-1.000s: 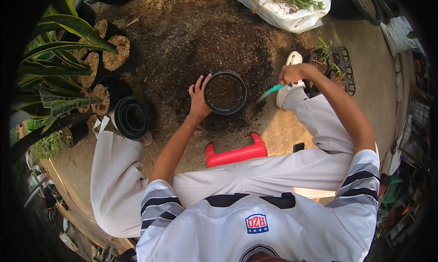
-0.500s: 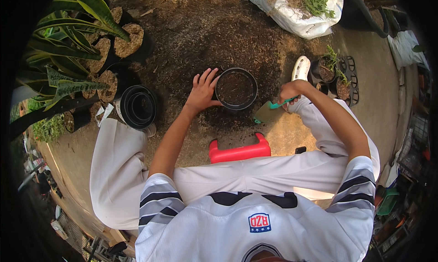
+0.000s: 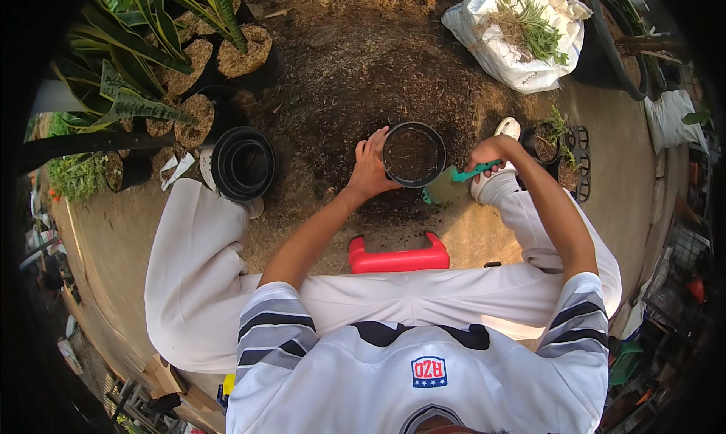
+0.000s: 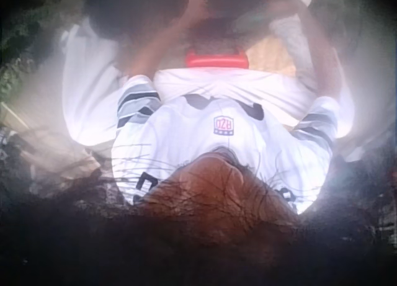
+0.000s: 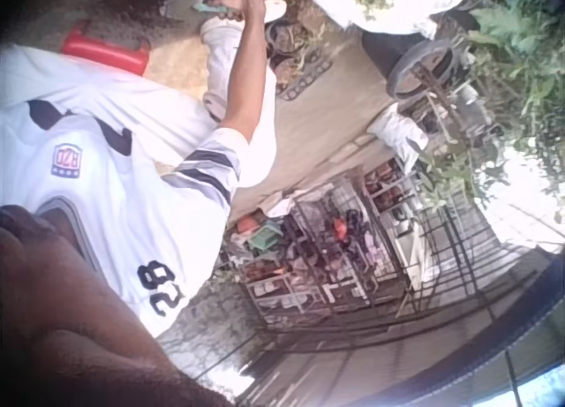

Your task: The person prepares a small black pot with soil using a green trowel, then plants a small seedling into the pot. They continue to add soil around the seedling and pat it down to secure the plant.

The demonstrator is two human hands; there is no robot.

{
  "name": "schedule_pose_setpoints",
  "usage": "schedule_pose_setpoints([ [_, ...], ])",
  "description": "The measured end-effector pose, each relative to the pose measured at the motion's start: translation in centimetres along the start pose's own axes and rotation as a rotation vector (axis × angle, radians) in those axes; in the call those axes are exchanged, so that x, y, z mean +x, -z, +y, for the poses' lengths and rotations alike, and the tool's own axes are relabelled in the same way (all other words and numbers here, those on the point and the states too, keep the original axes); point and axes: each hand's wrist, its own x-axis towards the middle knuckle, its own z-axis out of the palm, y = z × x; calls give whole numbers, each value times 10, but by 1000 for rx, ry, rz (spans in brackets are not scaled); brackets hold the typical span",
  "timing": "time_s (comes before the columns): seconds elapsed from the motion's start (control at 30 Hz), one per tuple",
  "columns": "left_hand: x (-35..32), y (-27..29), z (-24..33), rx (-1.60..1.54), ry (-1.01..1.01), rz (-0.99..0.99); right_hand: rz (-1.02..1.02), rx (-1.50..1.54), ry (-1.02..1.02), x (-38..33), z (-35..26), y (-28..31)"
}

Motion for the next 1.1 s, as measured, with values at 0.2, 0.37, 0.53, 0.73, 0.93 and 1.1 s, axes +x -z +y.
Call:
schedule_pose_setpoints([
  [0.2,-10,-34,3,117,121,135,206,299,23,-42,10,14],
  [0.37,-3,-22,-3,43,58,135,-8,343,67,-9,-38,-24],
  [0.53,7,-6,-26,171,10,39,-3,359,139,-11,-56,-21],
  [0.73,12,1,-17,107,64,-45,177,290,166,9,-56,-40],
  [0.93,29,9,-20,133,58,-85,200,304,140,2,-42,-17],
  [1.1,39,21,-21,187,131,-198,367,247,170,-16,-48,-14],
])
